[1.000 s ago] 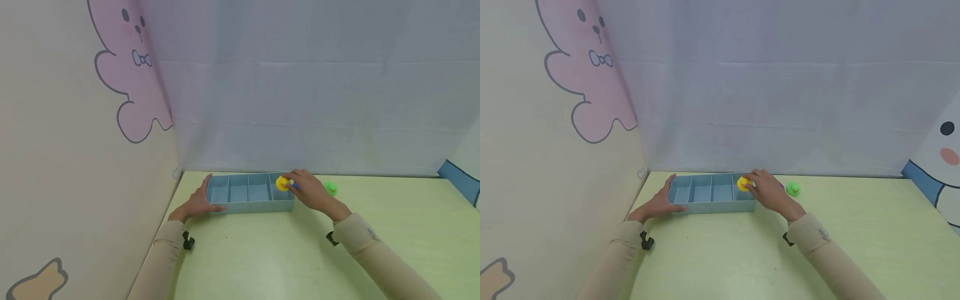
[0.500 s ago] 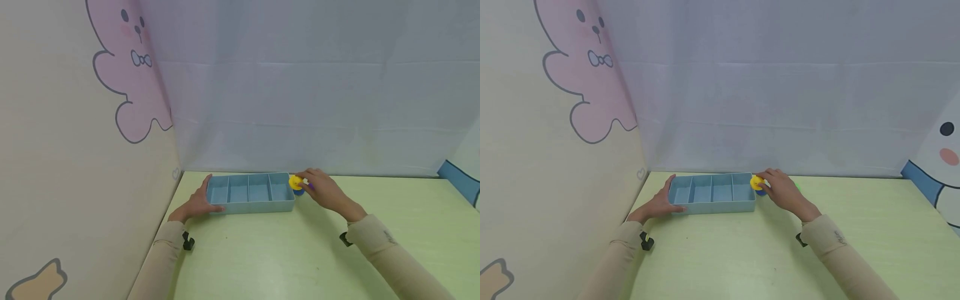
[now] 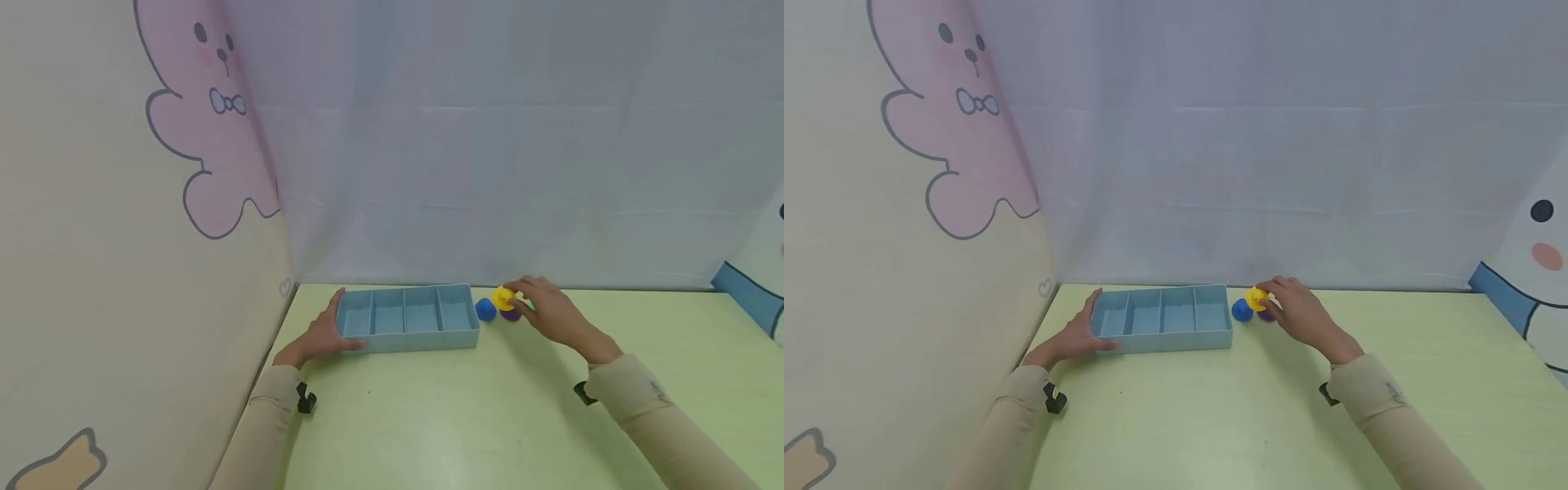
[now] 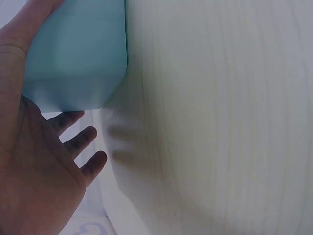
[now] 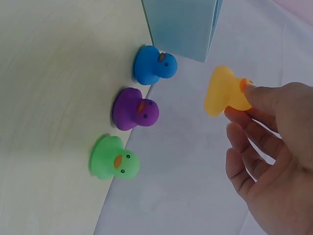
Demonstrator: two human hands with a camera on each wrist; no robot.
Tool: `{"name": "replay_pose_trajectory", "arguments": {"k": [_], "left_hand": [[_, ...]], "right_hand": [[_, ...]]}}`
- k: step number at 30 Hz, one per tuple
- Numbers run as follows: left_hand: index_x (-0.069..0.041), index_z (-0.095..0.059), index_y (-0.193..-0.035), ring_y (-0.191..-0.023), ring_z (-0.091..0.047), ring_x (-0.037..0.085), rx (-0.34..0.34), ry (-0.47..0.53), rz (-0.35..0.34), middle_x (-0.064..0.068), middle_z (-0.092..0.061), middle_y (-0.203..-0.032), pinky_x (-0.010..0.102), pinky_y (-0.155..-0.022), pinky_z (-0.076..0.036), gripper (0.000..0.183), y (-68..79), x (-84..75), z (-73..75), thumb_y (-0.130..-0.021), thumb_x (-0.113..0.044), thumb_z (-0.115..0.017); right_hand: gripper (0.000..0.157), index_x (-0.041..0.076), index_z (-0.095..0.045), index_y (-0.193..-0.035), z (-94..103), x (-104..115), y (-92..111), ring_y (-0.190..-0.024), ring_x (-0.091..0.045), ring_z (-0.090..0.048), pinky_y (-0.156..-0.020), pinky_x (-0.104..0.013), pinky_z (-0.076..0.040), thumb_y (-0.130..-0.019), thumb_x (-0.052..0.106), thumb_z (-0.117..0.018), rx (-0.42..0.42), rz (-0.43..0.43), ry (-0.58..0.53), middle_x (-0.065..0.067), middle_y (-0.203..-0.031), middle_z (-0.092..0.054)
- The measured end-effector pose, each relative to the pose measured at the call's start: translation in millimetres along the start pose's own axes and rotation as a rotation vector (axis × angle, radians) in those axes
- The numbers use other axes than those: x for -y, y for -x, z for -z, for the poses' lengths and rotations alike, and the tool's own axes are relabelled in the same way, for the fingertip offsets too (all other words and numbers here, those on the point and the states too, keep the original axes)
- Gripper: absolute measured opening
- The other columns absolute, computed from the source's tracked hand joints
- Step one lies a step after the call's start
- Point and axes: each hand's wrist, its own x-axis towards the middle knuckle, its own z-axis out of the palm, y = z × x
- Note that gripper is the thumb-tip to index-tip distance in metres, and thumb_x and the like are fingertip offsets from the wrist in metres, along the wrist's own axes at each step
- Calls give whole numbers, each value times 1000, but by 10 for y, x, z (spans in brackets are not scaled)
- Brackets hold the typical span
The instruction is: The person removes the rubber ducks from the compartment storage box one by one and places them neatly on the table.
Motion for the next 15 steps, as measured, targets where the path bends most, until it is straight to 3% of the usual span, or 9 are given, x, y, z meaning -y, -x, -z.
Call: {"name": "replay_pose_trajectory", "arguments": {"k": [7, 15], "left_hand": [[-25, 2, -165, -152, -34, 46, -2, 6, 2, 17, -23, -170, 78, -118, -18, 135, 17, -15, 16, -69, -61, -87], [-26, 2, -165, -150, -37, 46, -2, -5, 12, 18, -26, -169, 77, -117, -23, 135, 16, -6, 13, -70, -61, -87]], "right_hand": [[34, -1, -64, -128, 63, -155, 87, -98, -31, -63, -86, -52, -57, -96, 9, -69, 10, -27, 4, -15, -115, -69], [33, -3, -64, -127, 112, -247, 178, -96, -31, -63, -86, -51, -57, -95, 7, -69, 15, -42, 1, -16, -113, -70]]}}
